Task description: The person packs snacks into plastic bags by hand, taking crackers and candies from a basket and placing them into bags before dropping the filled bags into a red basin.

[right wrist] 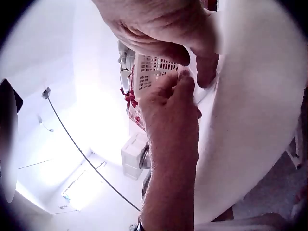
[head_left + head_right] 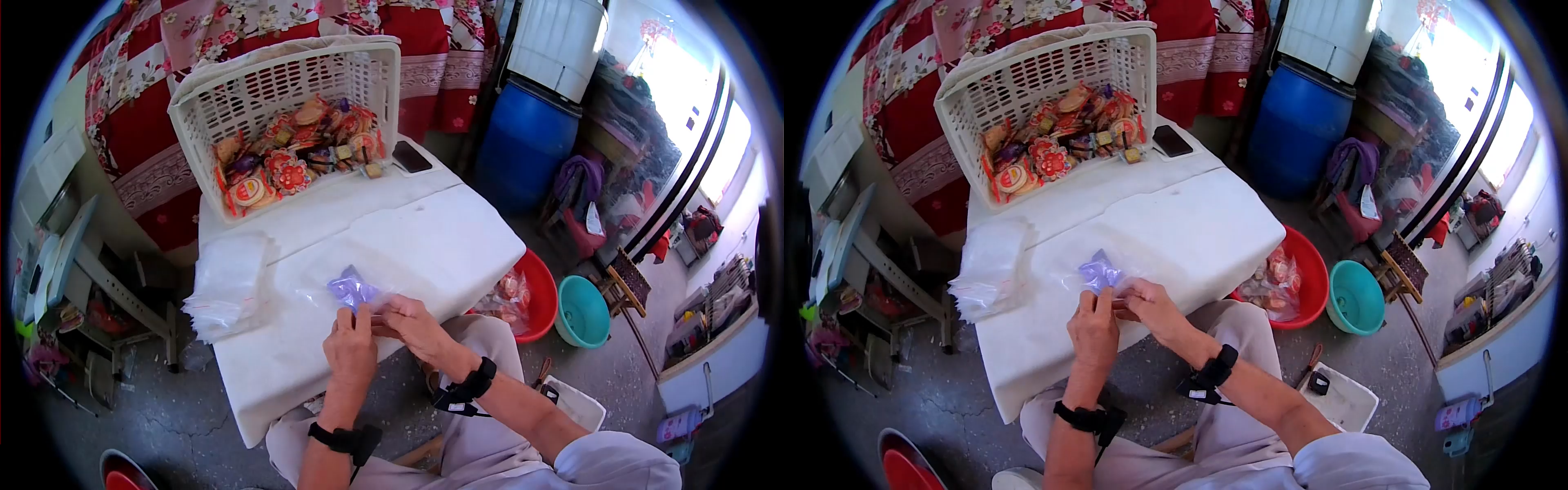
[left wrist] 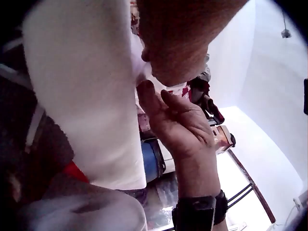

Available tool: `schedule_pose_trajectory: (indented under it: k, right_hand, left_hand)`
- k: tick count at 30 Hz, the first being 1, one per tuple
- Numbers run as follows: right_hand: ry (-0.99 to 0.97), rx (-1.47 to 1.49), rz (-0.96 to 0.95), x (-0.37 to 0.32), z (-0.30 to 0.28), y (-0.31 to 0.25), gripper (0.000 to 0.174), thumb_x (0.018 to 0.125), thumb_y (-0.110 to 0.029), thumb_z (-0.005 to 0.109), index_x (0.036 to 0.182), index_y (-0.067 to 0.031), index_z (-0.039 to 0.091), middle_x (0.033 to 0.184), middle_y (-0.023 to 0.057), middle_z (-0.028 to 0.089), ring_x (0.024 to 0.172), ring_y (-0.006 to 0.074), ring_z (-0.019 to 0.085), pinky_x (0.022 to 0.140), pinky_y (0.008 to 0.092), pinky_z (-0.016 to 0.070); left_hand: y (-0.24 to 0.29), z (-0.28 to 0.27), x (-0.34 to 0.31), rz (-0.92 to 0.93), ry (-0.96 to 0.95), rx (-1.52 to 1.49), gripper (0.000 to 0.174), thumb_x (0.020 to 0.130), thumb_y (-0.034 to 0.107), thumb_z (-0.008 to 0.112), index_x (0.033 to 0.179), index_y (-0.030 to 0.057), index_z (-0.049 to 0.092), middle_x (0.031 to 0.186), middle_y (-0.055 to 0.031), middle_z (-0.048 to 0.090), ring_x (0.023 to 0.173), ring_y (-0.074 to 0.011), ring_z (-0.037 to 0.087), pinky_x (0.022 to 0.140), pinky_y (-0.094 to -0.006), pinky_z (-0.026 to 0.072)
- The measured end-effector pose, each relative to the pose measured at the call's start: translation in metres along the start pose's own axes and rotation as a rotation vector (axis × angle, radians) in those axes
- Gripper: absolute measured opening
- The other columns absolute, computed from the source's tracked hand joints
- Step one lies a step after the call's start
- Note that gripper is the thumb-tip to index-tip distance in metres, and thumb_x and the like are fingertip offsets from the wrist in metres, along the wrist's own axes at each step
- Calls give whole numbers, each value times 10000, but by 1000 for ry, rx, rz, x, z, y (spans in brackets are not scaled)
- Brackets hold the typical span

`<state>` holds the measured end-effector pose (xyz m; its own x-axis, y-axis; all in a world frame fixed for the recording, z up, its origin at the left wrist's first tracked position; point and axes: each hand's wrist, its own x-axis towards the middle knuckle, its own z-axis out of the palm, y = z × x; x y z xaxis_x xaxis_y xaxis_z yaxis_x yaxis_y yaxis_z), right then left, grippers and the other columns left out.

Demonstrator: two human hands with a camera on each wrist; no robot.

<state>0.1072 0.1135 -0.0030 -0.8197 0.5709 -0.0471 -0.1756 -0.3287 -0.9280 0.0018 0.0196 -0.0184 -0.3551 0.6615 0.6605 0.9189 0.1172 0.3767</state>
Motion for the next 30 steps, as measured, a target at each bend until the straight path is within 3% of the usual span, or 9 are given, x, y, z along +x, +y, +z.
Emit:
schedule_pose_trajectory:
  k: [5, 8, 12, 14, 18, 20, 24, 26, 30]
  right_hand:
    - [-33, 250, 99, 14, 3, 7, 269, 840, 14, 451, 1090, 21, 548, 1077, 109, 591, 1007, 204, 574, 925, 350, 474]
    - [-171, 636, 173, 29, 9, 18, 291, 760, 29, 459, 1029, 35, 570, 1063, 111, 589, 1011, 241, 555, 954, 358, 427]
    - [-203, 521, 90, 29, 21, 14, 278, 792, 2, 469, 1049, 22, 573, 1064, 94, 586, 1010, 210, 554, 936, 342, 438]
    - [-152, 142, 90, 25, 19, 9, 268, 825, -42, 496, 1076, 7, 575, 1071, 75, 583, 1035, 173, 546, 937, 321, 438]
    - [-246, 192, -10, 22, 22, 12, 253, 852, -95, 520, 1079, -4, 583, 1055, 59, 583, 1032, 140, 541, 897, 290, 448]
    - [-437, 373, 51, 34, 16, 24, 522, 816, -95, 500, 1314, 36, 417, 1198, 71, 545, 1115, 186, 513, 994, 332, 400]
    - [-455, 457, 219, 45, 16, 26, 443, 826, -105, 510, 1246, 36, 490, 1121, 56, 570, 1054, 167, 535, 954, 307, 418]
    - [-303, -84, 233, 34, 23, 12, 351, 846, -124, 522, 1159, 30, 554, 1052, 49, 581, 998, 143, 544, 900, 289, 435]
    - [-180, -422, -6, 22, 27, 10, 314, 872, -138, 523, 1132, 34, 563, 1035, 47, 574, 954, 126, 538, 845, 273, 444]
  left_hand:
    - [-1, 1, -2, 29, 19, -47, 418, 713, -9, 603, 1128, 42, 597, 894, -124, 537, 748, -318, 618, 567, -398, 510]
    - [-2, -8, 2, 24, 33, -110, 440, 717, -18, 598, 1154, 34, 593, 924, -138, 545, 778, -336, 616, 606, -412, 513]
    - [-8, -13, 0, -11, -3, -140, 443, 718, -30, 596, 1158, 24, 590, 965, -157, 547, 836, -355, 612, 638, -429, 512]
    - [-8, -17, -1, -34, -25, -132, 445, 714, -34, 597, 1155, 24, 591, 982, -161, 551, 847, -362, 613, 644, -432, 512]
    - [-6, -21, 0, -43, -28, -158, 448, 712, -39, 595, 1155, 25, 584, 988, -166, 557, 841, -377, 612, 660, -438, 507]
    - [-6, -22, 2, -38, 31, -210, 433, 727, -37, 588, 1154, 35, 589, 947, -155, 557, 783, -366, 607, 643, -436, 497]
    - [-10, -22, 2, -54, 119, -226, 419, 739, -40, 576, 1149, 45, 592, 903, -147, 558, 724, -366, 598, 615, -431, 483]
    - [-17, -22, -1, -77, 83, -192, 423, 742, -37, 580, 1160, 31, 573, 933, -154, 559, 755, -371, 603, 625, -435, 489]
    - [-18, -21, -5, -112, 30, -165, 410, 760, -29, 575, 1167, 17, 555, 982, -166, 565, 782, -374, 610, 617, -441, 489]
